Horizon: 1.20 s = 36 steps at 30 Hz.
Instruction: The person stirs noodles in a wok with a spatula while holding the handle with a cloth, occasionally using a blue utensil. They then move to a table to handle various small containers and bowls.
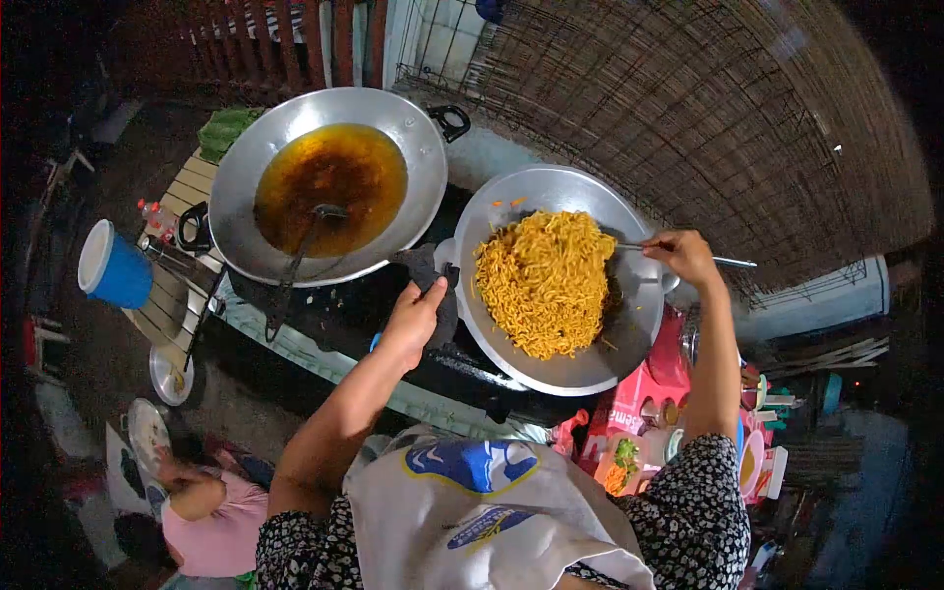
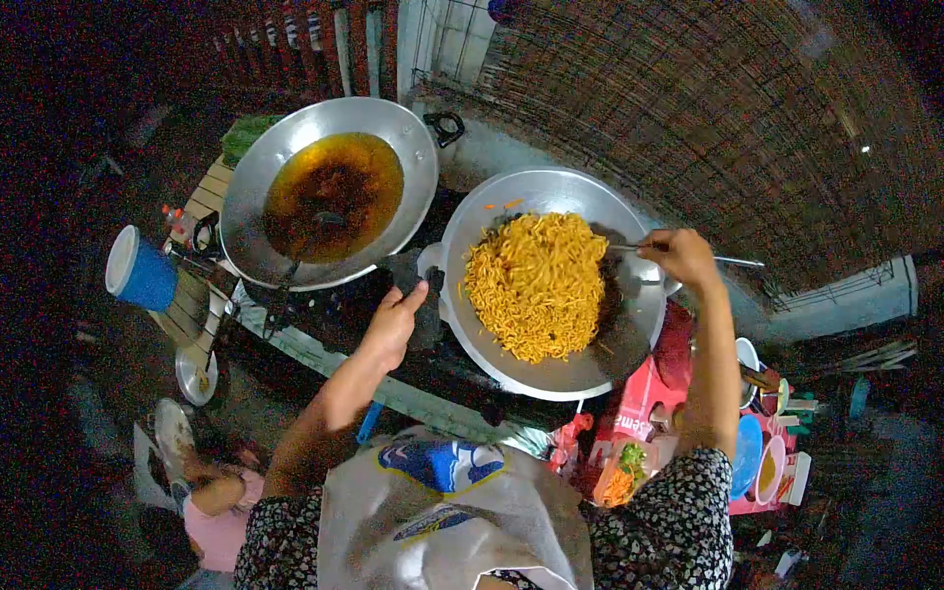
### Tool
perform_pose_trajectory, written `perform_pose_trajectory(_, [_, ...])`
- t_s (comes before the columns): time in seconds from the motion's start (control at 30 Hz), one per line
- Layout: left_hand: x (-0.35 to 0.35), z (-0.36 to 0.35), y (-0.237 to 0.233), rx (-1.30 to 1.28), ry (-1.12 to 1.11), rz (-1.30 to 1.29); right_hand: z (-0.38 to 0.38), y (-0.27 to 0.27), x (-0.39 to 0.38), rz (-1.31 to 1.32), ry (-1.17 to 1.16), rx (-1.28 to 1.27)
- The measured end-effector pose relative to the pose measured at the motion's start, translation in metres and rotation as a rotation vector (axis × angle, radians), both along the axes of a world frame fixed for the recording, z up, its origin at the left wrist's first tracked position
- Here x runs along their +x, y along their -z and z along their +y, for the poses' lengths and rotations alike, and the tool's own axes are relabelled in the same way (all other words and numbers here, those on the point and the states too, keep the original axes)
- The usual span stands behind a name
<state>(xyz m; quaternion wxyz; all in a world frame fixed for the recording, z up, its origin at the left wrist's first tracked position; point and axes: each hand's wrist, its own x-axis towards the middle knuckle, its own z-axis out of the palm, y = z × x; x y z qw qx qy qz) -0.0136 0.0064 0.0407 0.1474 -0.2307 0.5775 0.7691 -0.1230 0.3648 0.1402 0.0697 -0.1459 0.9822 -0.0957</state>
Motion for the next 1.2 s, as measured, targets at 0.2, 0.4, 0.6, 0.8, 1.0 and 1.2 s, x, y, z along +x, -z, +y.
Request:
perform_pose_trajectory(0.2, [-0.001,-0.005,0.009,0.152,0.098,0.074,-0.014,-0.054,0.042,0.257,-0.063,0.140])
perform_pose_trajectory(0.4, [0.001,-0.003,0.000,0.136,0.043,-0.012,0.023,-0.056,0.045,0.178,0.078,0.566])
perform_pose_trajectory(0.6, [0.003,0.007,-0.003,0.028,-0.064,-0.003,0.006,0.077,0.043,-0.142,0.032,0.043])
perform_pose_trajectory(0.8, [0.002,0.006,-0.007,0.006,-0.046,-0.045,-0.006,0.075,0.051,-0.131,0.146,-0.246])
perform_pose_trajectory(1.0, [-0.003,0.000,0.024,0.139,0.023,0.085,-0.011,0.002,0.063,-0.051,0.158,0.009])
perform_pose_trajectory(1.2, [-0.006,-0.001,0.029,0.131,-0.025,0.108,-0.041,-0.040,0.077,0.294,0.080,0.261])
